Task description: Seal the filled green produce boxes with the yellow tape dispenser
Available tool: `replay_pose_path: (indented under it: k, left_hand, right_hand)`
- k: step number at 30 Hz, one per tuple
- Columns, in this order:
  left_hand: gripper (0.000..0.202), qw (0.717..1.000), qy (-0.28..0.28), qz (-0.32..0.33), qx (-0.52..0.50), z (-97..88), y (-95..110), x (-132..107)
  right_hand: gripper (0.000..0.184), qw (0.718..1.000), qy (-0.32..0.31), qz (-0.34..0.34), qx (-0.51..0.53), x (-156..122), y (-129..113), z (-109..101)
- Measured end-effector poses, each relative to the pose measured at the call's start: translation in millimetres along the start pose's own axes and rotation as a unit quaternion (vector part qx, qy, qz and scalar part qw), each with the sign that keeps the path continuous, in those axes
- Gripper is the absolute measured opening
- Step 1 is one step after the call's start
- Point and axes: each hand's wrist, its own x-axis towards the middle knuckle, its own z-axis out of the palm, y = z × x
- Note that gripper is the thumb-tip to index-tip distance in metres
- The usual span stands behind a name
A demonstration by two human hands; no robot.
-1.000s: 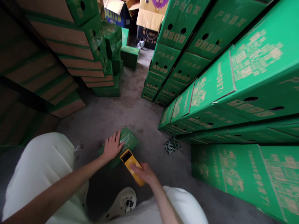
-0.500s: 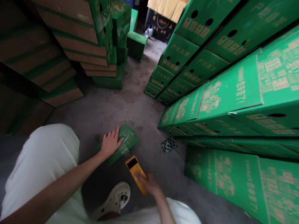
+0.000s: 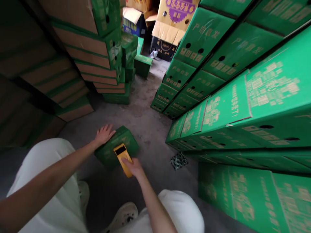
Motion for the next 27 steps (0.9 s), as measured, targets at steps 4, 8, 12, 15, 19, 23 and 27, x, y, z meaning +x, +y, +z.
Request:
replay_pose_path:
  k: [4,8,12,15,19,23,27]
  left_hand:
    - [0.064,0.996,-0.048,0.027,-0.076,-24.1,-20.5,26.6]
    - [0.059,0.992,-0.078,-0.02,-0.096,-10.6,-21.8,28.2]
    - [0.066,0.992,-0.113,-0.042,-0.042,14.0,-10.7,19.1]
    - [0.071,0.991,-0.127,-0.036,-0.009,22.6,2.9,11.4]
    - [0.074,0.988,-0.145,-0.043,-0.005,21.0,11.9,8.1]
    - [0.073,0.986,-0.159,-0.043,-0.012,18.0,10.0,11.5]
    - [0.074,0.986,-0.161,-0.038,-0.015,18.7,8.0,14.4]
  right_hand:
    - [0.06,0.998,0.002,-0.021,0.067,56.7,-71.3,20.3]
    - [0.055,0.994,0.01,-0.014,0.107,66.2,-78.4,18.9]
    - [0.053,0.989,0.033,0.0,0.143,13.7,-24.5,16.4]
    - [0.054,0.987,0.06,0.048,0.141,-39.8,11.6,20.7]
    - [0.058,0.988,0.094,0.076,0.101,-87.5,39.4,35.5]
    - [0.06,0.988,0.11,0.09,0.055,-94.1,51.6,44.3]
    - [0.058,0.987,0.115,0.105,0.05,-70.9,52.1,43.1]
